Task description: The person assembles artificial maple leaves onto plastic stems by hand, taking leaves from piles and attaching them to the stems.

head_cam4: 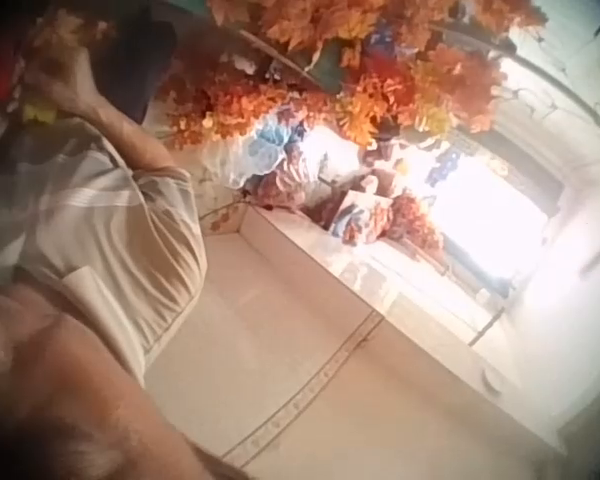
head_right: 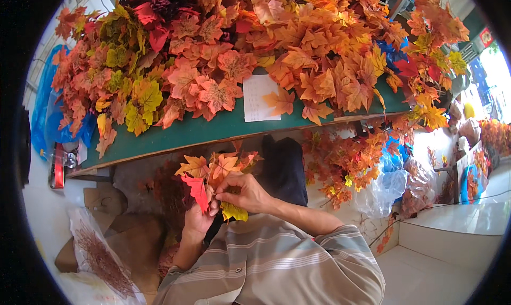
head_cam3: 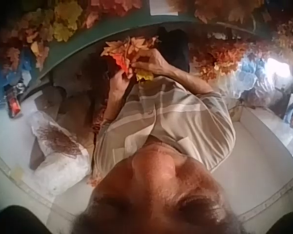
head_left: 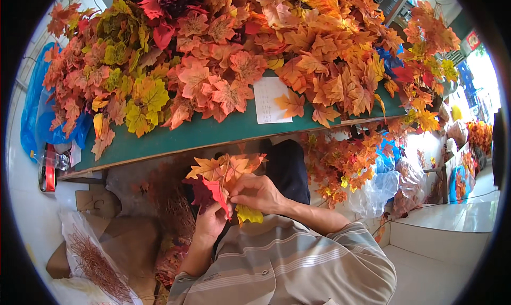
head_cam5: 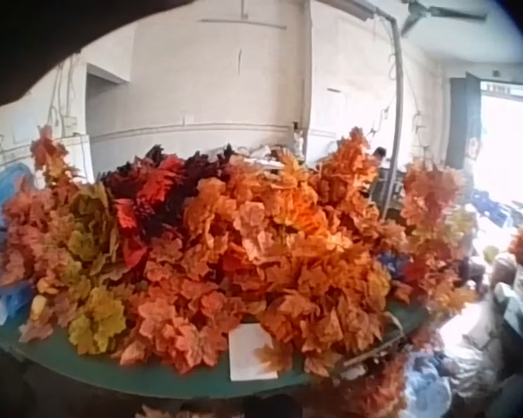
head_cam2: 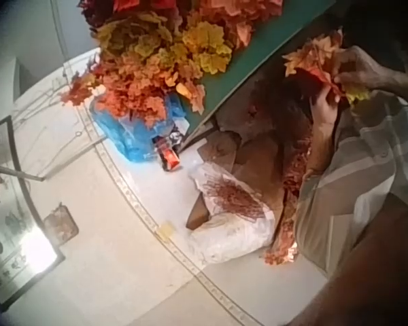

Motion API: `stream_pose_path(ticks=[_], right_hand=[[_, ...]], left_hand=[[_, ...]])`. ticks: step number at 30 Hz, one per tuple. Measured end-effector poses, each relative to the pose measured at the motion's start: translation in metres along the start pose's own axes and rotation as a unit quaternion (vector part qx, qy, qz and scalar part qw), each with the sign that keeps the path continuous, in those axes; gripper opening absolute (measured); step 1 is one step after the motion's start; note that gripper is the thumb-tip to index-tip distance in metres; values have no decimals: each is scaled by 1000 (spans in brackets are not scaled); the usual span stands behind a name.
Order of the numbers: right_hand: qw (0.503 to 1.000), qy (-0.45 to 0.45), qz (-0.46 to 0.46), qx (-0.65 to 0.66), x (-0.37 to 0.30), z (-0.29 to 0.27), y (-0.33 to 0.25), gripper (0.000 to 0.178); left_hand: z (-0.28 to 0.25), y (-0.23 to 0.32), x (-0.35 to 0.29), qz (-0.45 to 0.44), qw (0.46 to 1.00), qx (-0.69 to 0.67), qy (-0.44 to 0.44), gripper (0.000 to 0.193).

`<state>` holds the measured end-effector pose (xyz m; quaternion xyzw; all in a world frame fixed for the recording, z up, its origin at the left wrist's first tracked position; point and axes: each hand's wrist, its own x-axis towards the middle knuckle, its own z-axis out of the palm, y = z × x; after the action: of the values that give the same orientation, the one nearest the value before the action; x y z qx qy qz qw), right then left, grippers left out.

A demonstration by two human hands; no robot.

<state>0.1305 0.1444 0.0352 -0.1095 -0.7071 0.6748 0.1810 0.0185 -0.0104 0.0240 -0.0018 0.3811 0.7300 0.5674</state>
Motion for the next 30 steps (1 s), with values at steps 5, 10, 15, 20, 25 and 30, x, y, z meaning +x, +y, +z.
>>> stream_pose_path(ticks=[5,10,15,20,25,30], right_hand=[[1000,-19,4,5,4,-1,0,11],[1000,-7,0,-2,0,3,2,10],[999,12,-28,-11,-3,3,3,11],[997,29,-53,-37,-2,1,5,12],[997,32,-65,-39,-3,-1,9,13],[999,30,13,26,-2,1,5,13]], left_hand=[[-3,-1,1,-36,998,-55,18,15],[-17,-7,3,-44,997,-67,-12,22],[-11,-10,0,-36,997,-74,-7,22],[-11,-14,2,-44,997,-66,3,21],[-2,-13,5,-57,993,-102,9,21],[-15,-17,7,-50,995,-83,7,25]])
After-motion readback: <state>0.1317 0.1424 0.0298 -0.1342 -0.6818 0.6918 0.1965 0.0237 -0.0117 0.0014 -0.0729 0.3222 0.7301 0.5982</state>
